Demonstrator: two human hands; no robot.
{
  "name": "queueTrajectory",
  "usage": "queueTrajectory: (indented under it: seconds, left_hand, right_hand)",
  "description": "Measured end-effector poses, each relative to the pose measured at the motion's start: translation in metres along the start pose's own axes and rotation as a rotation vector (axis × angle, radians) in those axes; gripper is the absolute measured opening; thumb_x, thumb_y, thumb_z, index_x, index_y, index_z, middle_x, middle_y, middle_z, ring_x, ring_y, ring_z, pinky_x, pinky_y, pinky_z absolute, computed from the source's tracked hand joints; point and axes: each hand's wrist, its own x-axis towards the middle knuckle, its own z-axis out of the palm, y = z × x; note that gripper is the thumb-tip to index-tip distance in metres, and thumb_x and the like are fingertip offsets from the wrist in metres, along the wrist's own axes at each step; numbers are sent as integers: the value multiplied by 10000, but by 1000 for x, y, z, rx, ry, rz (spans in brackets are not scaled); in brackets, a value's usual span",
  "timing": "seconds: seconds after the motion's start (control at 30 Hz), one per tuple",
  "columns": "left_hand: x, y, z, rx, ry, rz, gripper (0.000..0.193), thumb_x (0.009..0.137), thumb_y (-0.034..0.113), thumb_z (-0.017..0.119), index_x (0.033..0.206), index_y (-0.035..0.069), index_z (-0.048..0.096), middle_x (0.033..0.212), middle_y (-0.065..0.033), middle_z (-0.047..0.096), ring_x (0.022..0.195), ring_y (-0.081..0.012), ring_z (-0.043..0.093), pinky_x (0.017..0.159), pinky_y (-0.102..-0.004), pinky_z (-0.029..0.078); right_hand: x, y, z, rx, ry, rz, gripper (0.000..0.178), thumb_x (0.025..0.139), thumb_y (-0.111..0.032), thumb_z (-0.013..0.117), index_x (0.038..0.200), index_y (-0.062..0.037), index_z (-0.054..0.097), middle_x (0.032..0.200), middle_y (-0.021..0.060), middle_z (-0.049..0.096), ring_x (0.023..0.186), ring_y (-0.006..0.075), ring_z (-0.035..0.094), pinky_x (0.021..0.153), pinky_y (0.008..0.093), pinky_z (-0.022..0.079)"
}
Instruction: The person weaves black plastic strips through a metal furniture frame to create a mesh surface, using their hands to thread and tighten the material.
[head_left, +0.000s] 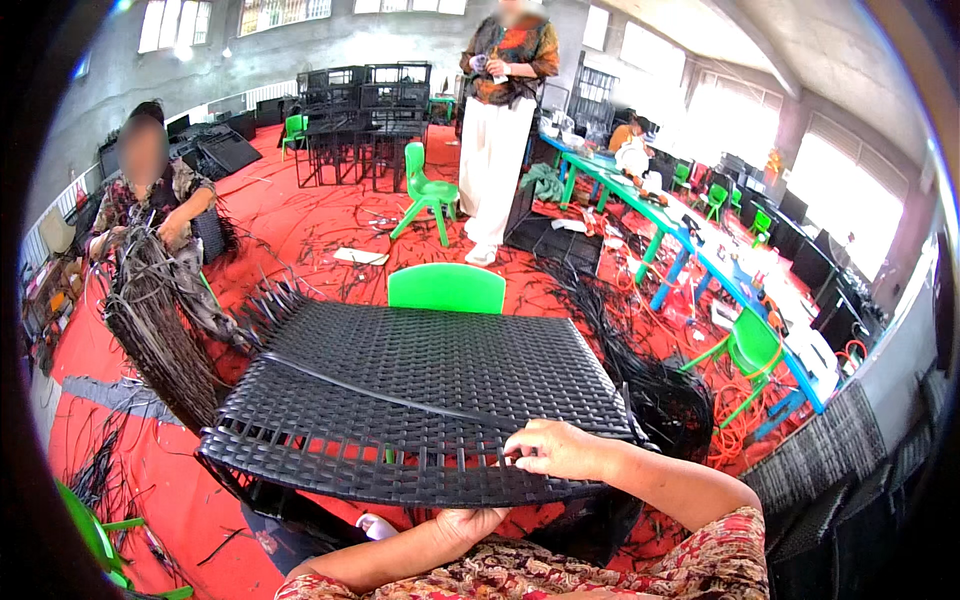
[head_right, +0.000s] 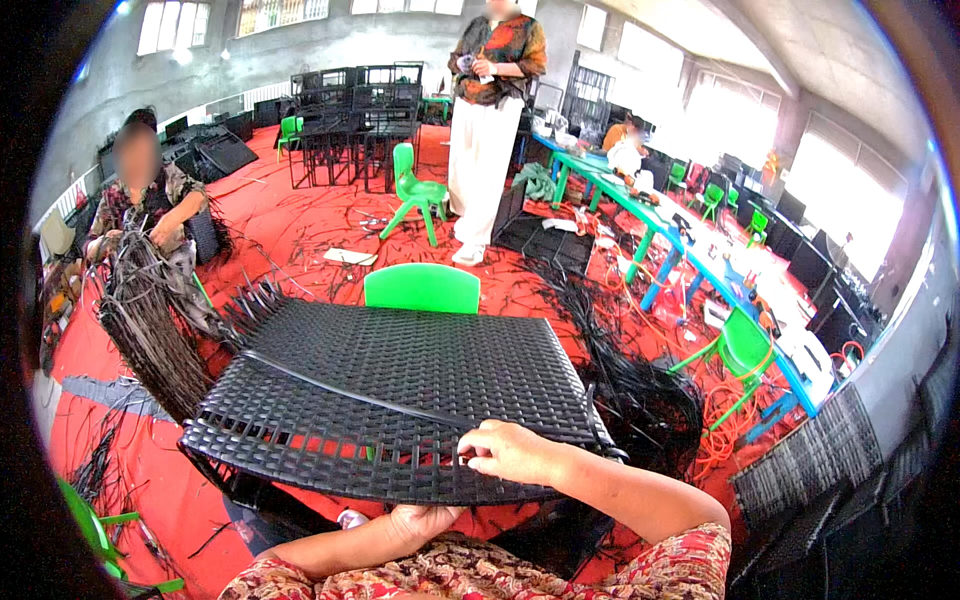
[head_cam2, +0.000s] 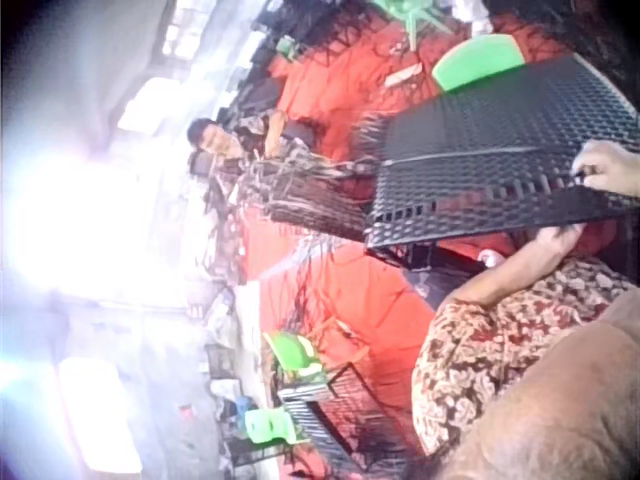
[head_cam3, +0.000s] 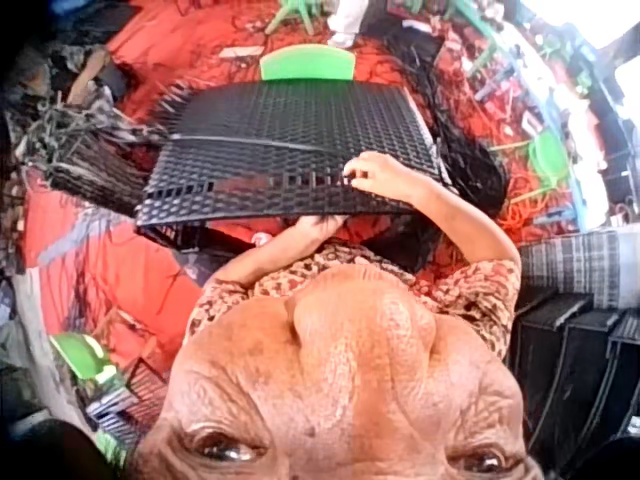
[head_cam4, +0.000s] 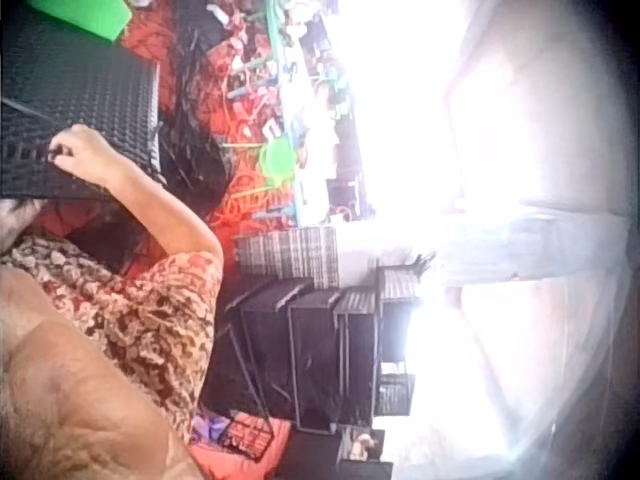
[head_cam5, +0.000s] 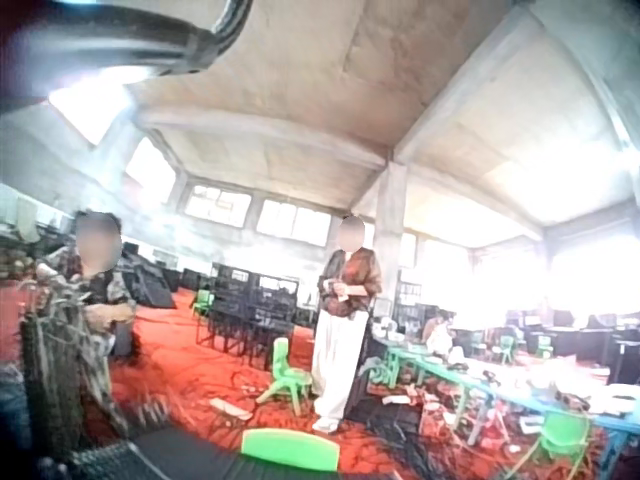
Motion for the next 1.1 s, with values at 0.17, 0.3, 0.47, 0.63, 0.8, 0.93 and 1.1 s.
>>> queueTrajectory:
  seconds: [0.17, 0.3, 0.47, 0.63, 0.8, 0.93, 1.1]
  left_hand:
    - [-3, 0, -5, 29, -73, 25, 274, 805, 154, 638, 1032, 4, 610, 1035, -113, 651, 972, -225, 619, 929, -361, 485]
    - [-4, 4, -4, 35, -97, 39, 266, 821, 161, 619, 1036, 4, 614, 1045, -115, 651, 980, -226, 619, 924, -363, 488]
    - [-1, 6, -8, 30, -48, 26, 263, 832, 165, 606, 1037, 2, 617, 1051, -117, 651, 982, -226, 620, 922, -366, 489]
    - [16, 6, -20, 18, -3, 7, 260, 842, 169, 593, 1038, 0, 619, 1057, -120, 651, 984, -227, 620, 920, -368, 490]
    - [-5, 3, -62, -38, 127, 58, 259, 853, 173, 579, 1039, -2, 622, 1063, -122, 651, 986, -227, 621, 918, -371, 490]
    - [5, -11, -25, -24, -88, 53, 264, 888, 186, 527, 1023, -12, 638, 1057, -129, 658, 973, -242, 631, 922, -379, 485]
    - [-14, -2, 5, -151, -117, 91, 219, 871, 213, 574, 974, 37, 654, 992, -101, 675, 915, -220, 645, 880, -378, 499]
  right_hand:
    - [3, 7, 1, 6, -44, -50, 184, 805, -146, 614, 965, -70, 663, 835, 105, 576, 823, 276, 586, 747, 359, 475]
    - [-3, 5, 11, -57, 31, -63, 181, 811, -141, 627, 967, -55, 662, 864, 100, 590, 844, 265, 590, 751, 353, 480]
    - [-10, 0, 15, -32, 81, -21, 159, 816, -130, 631, 952, -51, 659, 865, 87, 584, 834, 241, 587, 733, 334, 486]
    - [-6, 10, 15, -31, 84, -16, 133, 809, -147, 645, 902, -51, 643, 855, 83, 573, 819, 245, 580, 734, 335, 476]
    - [9, -21, 7, -44, 79, 23, 126, 767, -176, 667, 795, -60, 625, 794, 80, 567, 807, 253, 559, 722, 352, 452]
    - [-7, -6, 15, 89, 154, 136, 109, 730, -9, 677, 802, -38, 600, 815, 42, 526, 699, 146, 522, 615, 258, 429]
    - [4, -19, 13, 149, 105, 122, 101, 737, 11, 656, 787, -34, 581, 796, 18, 500, 642, 93, 462, 578, 234, 388]
